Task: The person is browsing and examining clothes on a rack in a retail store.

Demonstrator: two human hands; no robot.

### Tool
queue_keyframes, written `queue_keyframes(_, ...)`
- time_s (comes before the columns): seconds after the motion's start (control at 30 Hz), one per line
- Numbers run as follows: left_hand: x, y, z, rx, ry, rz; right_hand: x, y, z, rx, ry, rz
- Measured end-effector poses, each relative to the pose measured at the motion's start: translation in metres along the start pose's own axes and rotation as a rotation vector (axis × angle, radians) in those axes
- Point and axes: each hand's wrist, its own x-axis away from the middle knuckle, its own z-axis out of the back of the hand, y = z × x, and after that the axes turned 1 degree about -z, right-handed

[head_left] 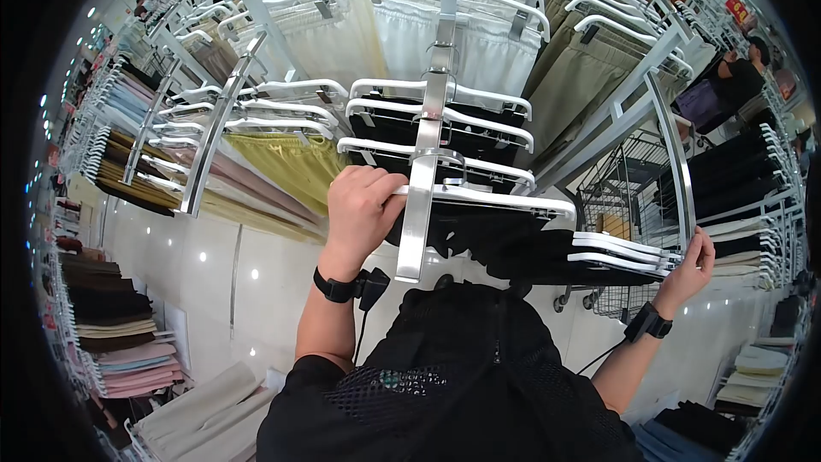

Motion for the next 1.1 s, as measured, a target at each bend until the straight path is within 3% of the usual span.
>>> queue_keyframes(0.23,0.002,0.005,-0.01,-0.032,0.061,-0.036,-0.001,-0.002,-0.001,0.007,-0.006,0.012)
queue_keyframes(0.53,0.031,0.018,-0.036,0.129,-0.045,-0.087,-0.003,0.007,0.005,0.003,-0.02,0.001)
queue_keyframes(0.7,0.106,0.011,-0.061,0.131,-0.262,0.087,-0.001,0.001,0.002,0.018,-0.03,0.004)
queue_keyframes(0.77,0.152,-0.009,-0.074,0.053,-0.48,0.248,0.0,-0.004,-0.002,0.004,0.01,0.017)
queue_keyframes(0.9,0.219,-0.028,-0.07,-0.002,-0.505,0.454,-0.005,0.008,0.005,0.002,-0.006,0.029)
queue_keyframes(0.97,0.245,-0.037,-0.064,-0.141,-0.594,0.675,-0.006,0.007,0.005,0.005,-0.009,0.026)
queue_keyframes(1.1,0.271,-0.051,-0.056,-0.157,-0.583,0.95,-0.005,0.001,0.001,0.015,0.032,-0.012)
